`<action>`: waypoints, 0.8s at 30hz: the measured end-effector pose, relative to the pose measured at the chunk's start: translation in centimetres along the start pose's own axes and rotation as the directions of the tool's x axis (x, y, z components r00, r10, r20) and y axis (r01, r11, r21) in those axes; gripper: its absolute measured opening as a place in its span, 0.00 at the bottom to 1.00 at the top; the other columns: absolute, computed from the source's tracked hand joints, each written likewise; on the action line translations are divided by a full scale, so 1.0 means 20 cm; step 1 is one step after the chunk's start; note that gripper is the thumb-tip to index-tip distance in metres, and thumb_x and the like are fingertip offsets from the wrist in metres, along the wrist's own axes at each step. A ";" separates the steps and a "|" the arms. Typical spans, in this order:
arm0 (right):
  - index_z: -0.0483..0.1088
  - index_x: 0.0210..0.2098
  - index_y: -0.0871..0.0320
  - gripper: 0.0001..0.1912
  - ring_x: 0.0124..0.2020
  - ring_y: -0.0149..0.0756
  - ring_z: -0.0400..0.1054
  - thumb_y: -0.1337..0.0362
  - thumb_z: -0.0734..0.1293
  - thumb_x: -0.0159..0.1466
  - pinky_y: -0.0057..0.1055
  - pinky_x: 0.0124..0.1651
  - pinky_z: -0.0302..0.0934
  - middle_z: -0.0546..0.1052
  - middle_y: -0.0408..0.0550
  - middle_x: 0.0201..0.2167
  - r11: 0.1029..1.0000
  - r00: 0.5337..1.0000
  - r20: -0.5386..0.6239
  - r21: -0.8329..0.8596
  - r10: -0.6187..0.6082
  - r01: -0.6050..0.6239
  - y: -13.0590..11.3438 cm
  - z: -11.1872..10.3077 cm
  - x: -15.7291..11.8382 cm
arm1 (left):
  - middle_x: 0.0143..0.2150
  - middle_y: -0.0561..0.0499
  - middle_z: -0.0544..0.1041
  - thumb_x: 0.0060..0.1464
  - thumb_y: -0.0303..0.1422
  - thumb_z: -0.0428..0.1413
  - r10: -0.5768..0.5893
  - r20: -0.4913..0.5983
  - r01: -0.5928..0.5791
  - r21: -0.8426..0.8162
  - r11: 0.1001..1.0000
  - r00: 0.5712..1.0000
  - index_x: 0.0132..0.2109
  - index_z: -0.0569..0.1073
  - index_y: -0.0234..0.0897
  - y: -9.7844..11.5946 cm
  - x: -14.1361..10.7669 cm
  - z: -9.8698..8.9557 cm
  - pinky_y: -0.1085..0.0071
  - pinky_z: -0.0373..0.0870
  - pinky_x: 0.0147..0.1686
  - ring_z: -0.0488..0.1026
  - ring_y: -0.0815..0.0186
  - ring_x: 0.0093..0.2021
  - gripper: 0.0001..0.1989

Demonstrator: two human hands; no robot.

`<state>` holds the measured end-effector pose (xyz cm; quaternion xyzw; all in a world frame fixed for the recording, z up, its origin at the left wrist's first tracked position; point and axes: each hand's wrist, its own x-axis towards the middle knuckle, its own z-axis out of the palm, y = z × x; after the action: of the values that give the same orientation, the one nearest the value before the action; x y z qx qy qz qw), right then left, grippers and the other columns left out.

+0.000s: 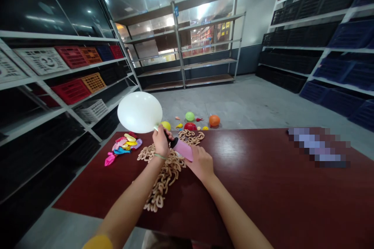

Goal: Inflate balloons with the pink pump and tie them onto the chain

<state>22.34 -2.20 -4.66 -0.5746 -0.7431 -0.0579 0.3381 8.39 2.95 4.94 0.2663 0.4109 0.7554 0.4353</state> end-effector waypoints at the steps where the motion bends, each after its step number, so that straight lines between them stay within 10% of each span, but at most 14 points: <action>1: 0.68 0.48 0.57 0.20 0.39 0.40 0.70 0.60 0.69 0.57 0.31 0.38 0.57 0.76 0.49 0.38 1.000 1.000 0.002 -0.006 -0.010 0.010 0.00 0.00 0.00 | 0.16 0.60 0.61 0.53 0.46 0.57 0.000 -0.010 0.000 0.010 1.000 1.000 0.27 0.60 0.38 0.03 0.02 -0.01 0.77 0.58 0.14 0.59 0.74 0.12 0.19; 9: 0.68 0.47 0.57 0.19 0.39 0.40 0.70 0.62 0.69 0.56 0.31 0.38 0.57 0.77 0.49 0.38 0.997 0.997 0.010 0.019 -0.075 0.075 -0.02 0.00 0.02 | 0.17 0.61 0.60 0.55 0.43 0.56 0.075 -0.068 -0.074 0.006 0.997 0.995 0.29 0.60 0.39 0.35 0.27 -0.12 0.78 0.56 0.14 0.58 0.75 0.13 0.16; 19: 0.67 0.48 0.57 0.20 0.40 0.41 0.71 0.60 0.69 0.56 0.31 0.37 0.58 0.77 0.50 0.40 0.997 0.998 -0.010 0.045 0.066 -0.065 0.00 0.00 0.02 | 0.16 0.60 0.62 0.56 0.46 0.54 0.001 0.029 -0.003 0.065 0.998 1.000 0.30 0.60 0.39 -0.01 0.04 0.07 0.77 0.57 0.13 0.58 0.74 0.12 0.17; 24: 0.67 0.49 0.56 0.21 0.39 0.41 0.71 0.58 0.69 0.58 0.31 0.36 0.58 0.77 0.50 0.39 0.999 0.999 0.033 0.034 0.026 -0.027 -0.02 -0.03 0.02 | 0.16 0.59 0.61 0.55 0.41 0.54 -0.028 0.040 0.025 0.068 0.997 0.999 0.28 0.60 0.39 0.04 0.06 0.03 0.77 0.58 0.14 0.59 0.74 0.13 0.15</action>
<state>22.18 -2.32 -3.93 -0.5793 -0.7417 -0.0310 0.3367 7.87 3.94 6.01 0.2907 0.4307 0.7297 0.4444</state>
